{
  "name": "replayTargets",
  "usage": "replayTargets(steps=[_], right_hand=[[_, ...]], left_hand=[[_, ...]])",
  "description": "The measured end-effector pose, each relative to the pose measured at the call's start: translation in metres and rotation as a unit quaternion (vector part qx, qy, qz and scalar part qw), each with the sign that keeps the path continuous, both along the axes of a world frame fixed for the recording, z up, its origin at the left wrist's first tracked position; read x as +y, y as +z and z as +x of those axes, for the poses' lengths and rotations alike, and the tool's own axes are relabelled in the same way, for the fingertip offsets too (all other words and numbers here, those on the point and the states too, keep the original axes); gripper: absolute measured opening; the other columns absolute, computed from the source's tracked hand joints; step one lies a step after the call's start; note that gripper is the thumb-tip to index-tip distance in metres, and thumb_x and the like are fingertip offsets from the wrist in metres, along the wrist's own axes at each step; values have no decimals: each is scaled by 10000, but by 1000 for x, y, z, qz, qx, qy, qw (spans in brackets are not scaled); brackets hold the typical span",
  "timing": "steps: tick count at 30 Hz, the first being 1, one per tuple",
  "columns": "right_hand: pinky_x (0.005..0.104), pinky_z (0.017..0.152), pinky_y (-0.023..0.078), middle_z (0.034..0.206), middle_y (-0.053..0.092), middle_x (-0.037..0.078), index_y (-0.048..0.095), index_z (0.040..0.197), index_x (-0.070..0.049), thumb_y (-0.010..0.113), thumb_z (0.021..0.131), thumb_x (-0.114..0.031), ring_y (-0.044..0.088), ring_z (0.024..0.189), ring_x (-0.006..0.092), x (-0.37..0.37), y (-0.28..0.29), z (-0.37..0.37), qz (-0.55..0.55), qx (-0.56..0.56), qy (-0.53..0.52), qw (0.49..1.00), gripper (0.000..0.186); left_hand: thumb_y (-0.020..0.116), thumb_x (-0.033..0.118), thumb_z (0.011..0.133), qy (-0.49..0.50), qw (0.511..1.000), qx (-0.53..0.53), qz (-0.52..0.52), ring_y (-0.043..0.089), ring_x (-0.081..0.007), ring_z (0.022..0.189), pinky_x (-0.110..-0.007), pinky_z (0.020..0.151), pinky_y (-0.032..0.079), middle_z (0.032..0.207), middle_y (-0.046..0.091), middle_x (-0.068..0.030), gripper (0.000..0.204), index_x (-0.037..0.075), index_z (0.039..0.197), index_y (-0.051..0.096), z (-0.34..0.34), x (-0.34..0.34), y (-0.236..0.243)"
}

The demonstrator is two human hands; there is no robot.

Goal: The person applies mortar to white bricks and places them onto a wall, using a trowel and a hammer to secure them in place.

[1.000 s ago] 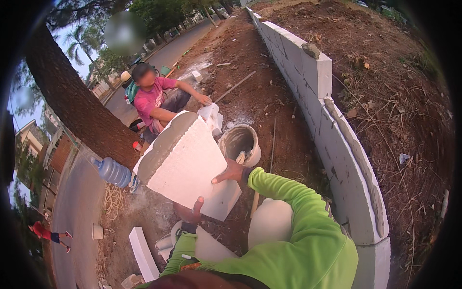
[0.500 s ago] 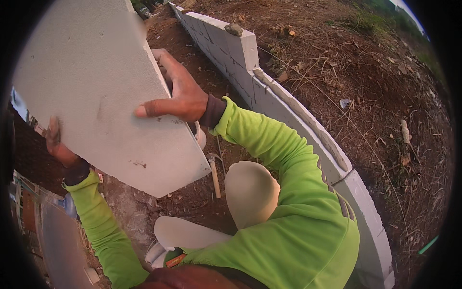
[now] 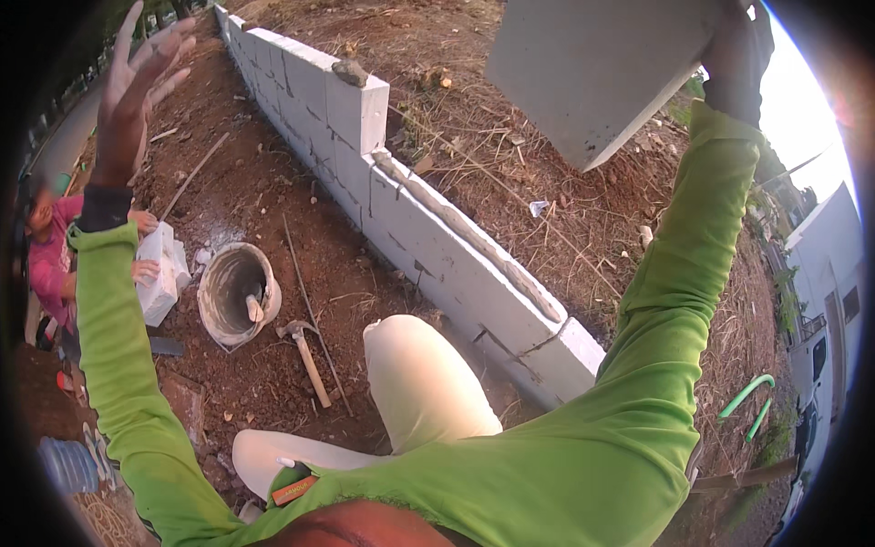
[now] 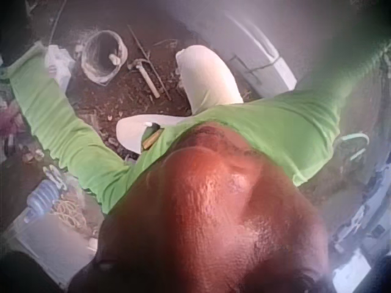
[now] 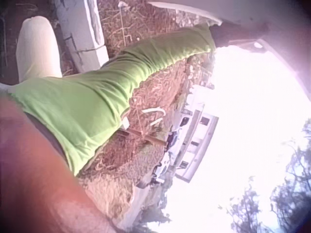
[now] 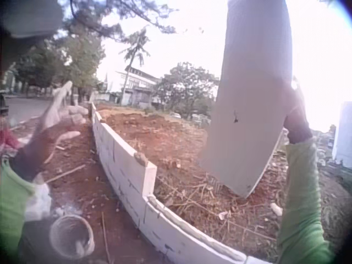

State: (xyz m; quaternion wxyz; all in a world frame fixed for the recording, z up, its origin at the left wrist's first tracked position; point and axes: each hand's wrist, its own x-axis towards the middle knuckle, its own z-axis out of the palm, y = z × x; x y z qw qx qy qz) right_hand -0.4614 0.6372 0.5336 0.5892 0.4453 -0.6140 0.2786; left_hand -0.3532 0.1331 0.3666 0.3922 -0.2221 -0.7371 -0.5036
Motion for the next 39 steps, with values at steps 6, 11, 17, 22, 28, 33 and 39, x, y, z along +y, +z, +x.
replayTargets(steps=[6,11,17,22,28,33,39], right_hand=[[357,794,599,1135,719,165,395,1546,-46,778,848,-115,715,941,218,49,-7,-43,-40,-192,71,978,799],[382,853,614,1201,697,191,393,1548,-46,822,789,-149,723,998,259,65,-63,-75,19,-375,-82,923,878],[376,941,597,1265,696,170,383,1583,-100,834,723,-111,716,1076,244,50,-151,-113,87,-545,-42,833,971],[373,1048,519,1257,707,124,469,1545,-118,839,673,-95,702,1086,222,42,-202,-147,153,-622,-27,768,948],[352,1043,497,1251,707,91,500,1533,-147,875,696,-172,680,1088,193,4,-235,-157,257,-638,-15,725,917],[335,1061,472,1287,694,91,483,1544,-138,885,718,-229,667,1119,176,-18,-242,-162,323,-618,-26,716,923],[354,1098,442,1360,665,130,486,1544,-163,878,714,-335,654,1194,219,-45,-262,-169,354,-591,-39,724,934]], left_hand=[[697,280,968,44,988,-95,116,668,-195,1116,-344,965,538,1230,650,-145,821,54,1613,241,-7,-2,-101],[687,266,977,10,976,-159,148,705,-204,1044,-336,932,565,1174,669,-129,700,42,1556,363,-37,-16,-141],[674,264,985,7,954,-270,128,705,-190,1027,-332,951,561,1162,675,-121,560,16,1455,499,-32,-39,-186],[677,256,981,65,941,-295,152,706,-172,998,-322,931,567,1162,682,-128,513,18,1417,546,-10,-76,-218],[669,252,993,109,922,-323,181,704,-178,1011,-330,935,566,1162,682,-136,476,23,1397,565,8,-81,-250],[664,257,997,122,911,-337,204,707,-197,1025,-335,934,565,1179,679,-139,482,15,1401,560,18,-79,-276],[661,257,997,144,893,-350,244,711,-209,1015,-348,932,568,1163,682,-134,510,-1,1419,537,50,-71,-295]])
